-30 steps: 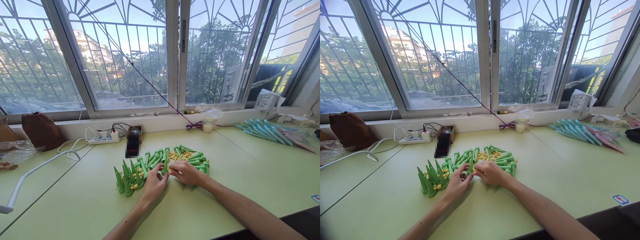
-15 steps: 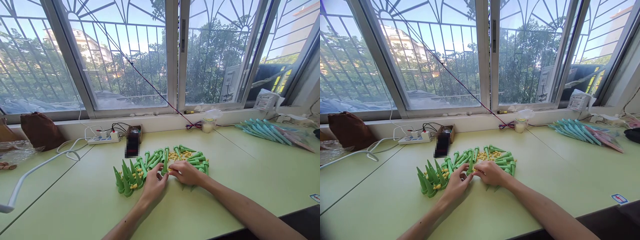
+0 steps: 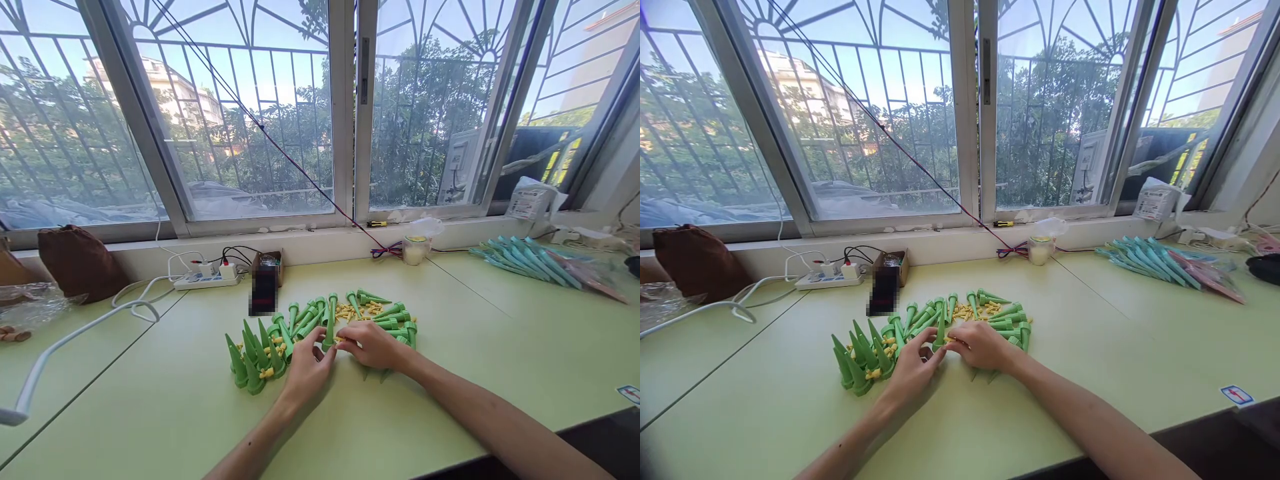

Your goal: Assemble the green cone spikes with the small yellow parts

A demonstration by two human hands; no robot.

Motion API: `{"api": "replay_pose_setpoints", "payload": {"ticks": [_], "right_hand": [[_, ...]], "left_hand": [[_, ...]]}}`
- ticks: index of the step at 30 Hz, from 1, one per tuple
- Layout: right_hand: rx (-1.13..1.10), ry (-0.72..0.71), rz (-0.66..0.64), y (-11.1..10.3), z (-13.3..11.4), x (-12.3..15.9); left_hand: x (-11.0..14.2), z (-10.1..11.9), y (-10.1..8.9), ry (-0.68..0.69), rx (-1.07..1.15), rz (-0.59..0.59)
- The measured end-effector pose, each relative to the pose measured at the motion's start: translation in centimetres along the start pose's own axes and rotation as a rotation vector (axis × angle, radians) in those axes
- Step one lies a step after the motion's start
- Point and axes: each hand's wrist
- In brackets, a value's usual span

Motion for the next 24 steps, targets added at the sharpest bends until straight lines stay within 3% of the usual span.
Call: {"api": "replay_pose_setpoints", "payload": {"ticks": [24], "right_hand": [[-0.003,0.006,-0.007,-0.17,0.05,0.04]], "left_hand": [[0.15,0.36,-0.17,0.001,0.001,-0.013]]}}
Point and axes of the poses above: each hand's wrist, its own x-axis away from the middle knuckle, its own y-axis out of the palm, z = x × y, and after that the axes turned 10 degrees about x, right-handed
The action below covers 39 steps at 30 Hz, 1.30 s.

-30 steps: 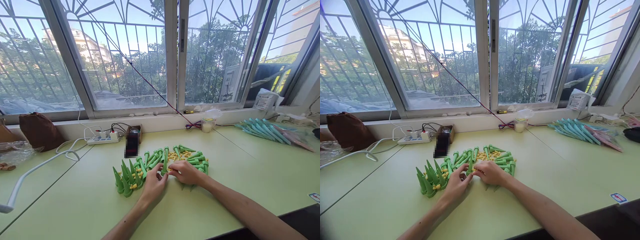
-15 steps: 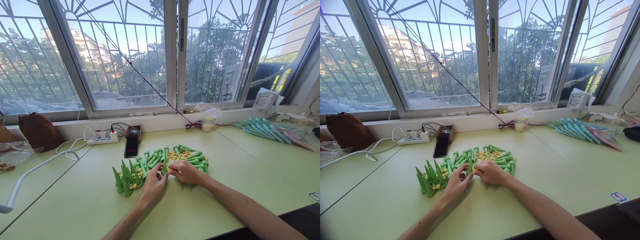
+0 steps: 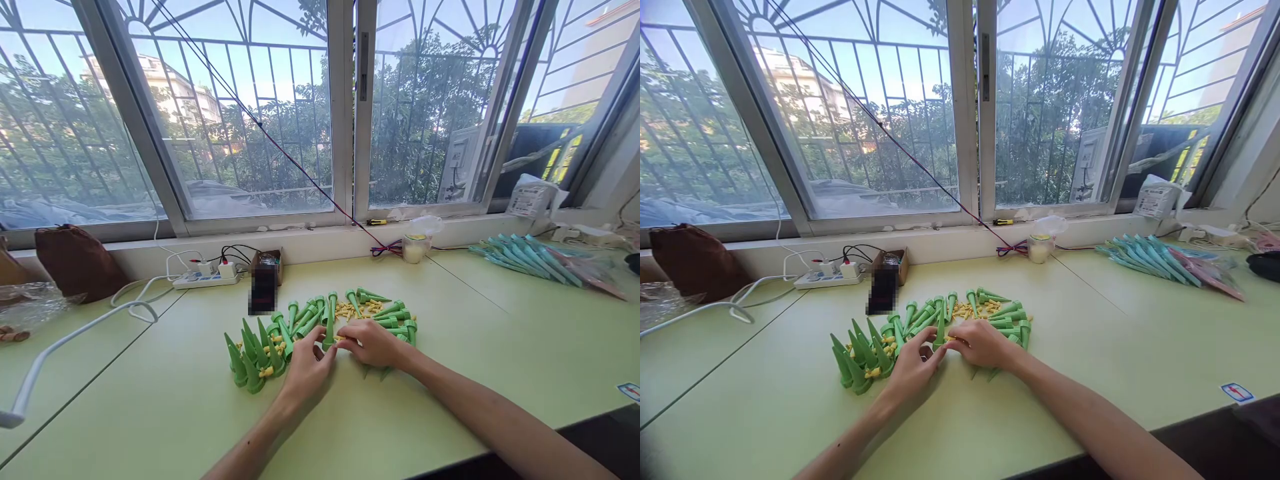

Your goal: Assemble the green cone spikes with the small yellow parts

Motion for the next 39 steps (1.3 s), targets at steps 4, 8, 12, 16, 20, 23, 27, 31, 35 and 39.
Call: {"api": "replay_pose_setpoints", "payload": {"ticks": [4,8,12,16,20,23,27,31,35,39], "right_hand": [[0.005,0.004,-0.010,-0.09,-0.02,-0.02],[0.006,0.007,-0.024,-0.18,-0.08,-0.10],[0.004,0.006,-0.027,-0.18,-0.08,-0.14],[0.006,0.007,-0.027,-0.20,-0.03,-0.10],[-0.005,0.002,-0.025,-0.23,0.03,-0.10],[-0.010,0.000,-0.021,-0.18,0.07,-0.16],[-0.008,0.002,-0.022,-0.11,0.10,-0.21],[-0.006,0.005,-0.027,-0.12,0.06,-0.17],[0.001,0.001,-0.028,-0.10,0.05,-0.14],[0.003,-0.001,-0.025,-0.18,0.04,-0.15]], "left_hand": [[0.00,0.03,0.02,-0.006,-0.004,-0.001],[0.00,0.14,0.05,-0.006,0.007,-0.003],[0.04,0.32,0.03,0.004,0.022,-0.003],[0.02,0.27,0.05,0.009,0.020,-0.004],[0.01,0.11,0.07,0.003,0.005,-0.018],[0.04,0.06,0.02,0.004,-0.010,-0.032],[0.02,-0.10,-0.02,-0.004,-0.015,-0.041],[-0.03,-0.21,0.00,-0.005,-0.006,-0.040],[0.01,0.05,0.01,0.001,0.010,-0.024],[0.05,0.29,0.01,-0.009,0.022,-0.016]]}}
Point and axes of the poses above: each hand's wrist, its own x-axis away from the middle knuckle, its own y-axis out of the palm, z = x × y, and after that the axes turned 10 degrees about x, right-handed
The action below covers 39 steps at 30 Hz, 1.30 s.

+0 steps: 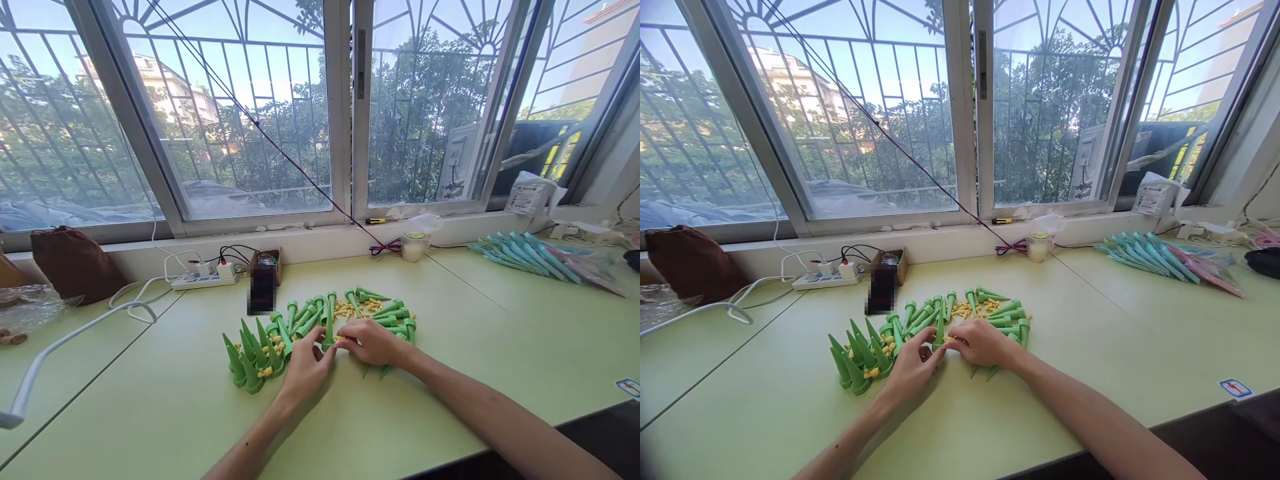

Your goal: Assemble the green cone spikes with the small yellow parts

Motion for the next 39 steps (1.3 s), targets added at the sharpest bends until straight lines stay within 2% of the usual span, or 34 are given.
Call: {"api": "replay_pose_setpoints", "payload": {"ticks": [39], "right_hand": [[-0.014,0.019,-0.038,-0.34,-0.13,-0.14]], "left_hand": [[-0.10,-0.44,-0.10,0.022,-0.042,-0.008]]}}
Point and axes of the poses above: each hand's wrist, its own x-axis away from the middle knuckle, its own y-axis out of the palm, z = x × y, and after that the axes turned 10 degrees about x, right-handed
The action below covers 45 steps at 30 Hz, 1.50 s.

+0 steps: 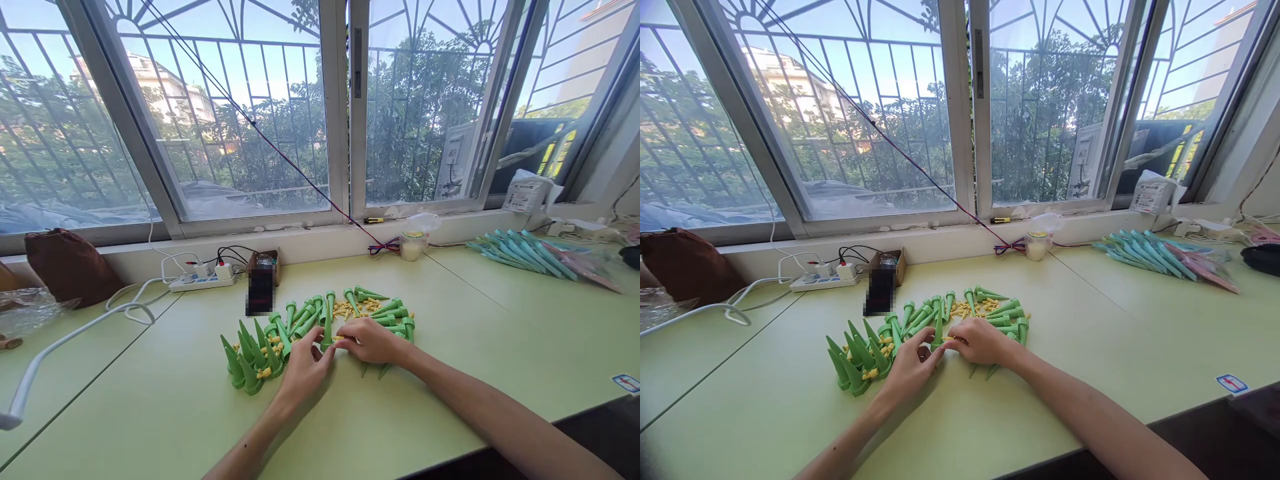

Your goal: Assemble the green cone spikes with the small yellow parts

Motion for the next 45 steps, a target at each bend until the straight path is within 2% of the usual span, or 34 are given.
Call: {"api": "replay_pose_setpoints", "payload": {"ticks": [18,32,45], "right_hand": [[-0.030,-0.002,0.001,-0.08,-0.01,-0.07],[-0.056,-0.012,0.039,0.57,0.19,0.18],[-0.121,0.023,0.024,0.17,-0.16,0.23]], "left_hand": [[-0.11,-0.27,-0.01,0.003,-0.023,-0.024],[0.08,0.10,0.07,0.040,-0.014,0.037],[0.23,-0.04,0.15,0.034,-0.028,0.023]]}}
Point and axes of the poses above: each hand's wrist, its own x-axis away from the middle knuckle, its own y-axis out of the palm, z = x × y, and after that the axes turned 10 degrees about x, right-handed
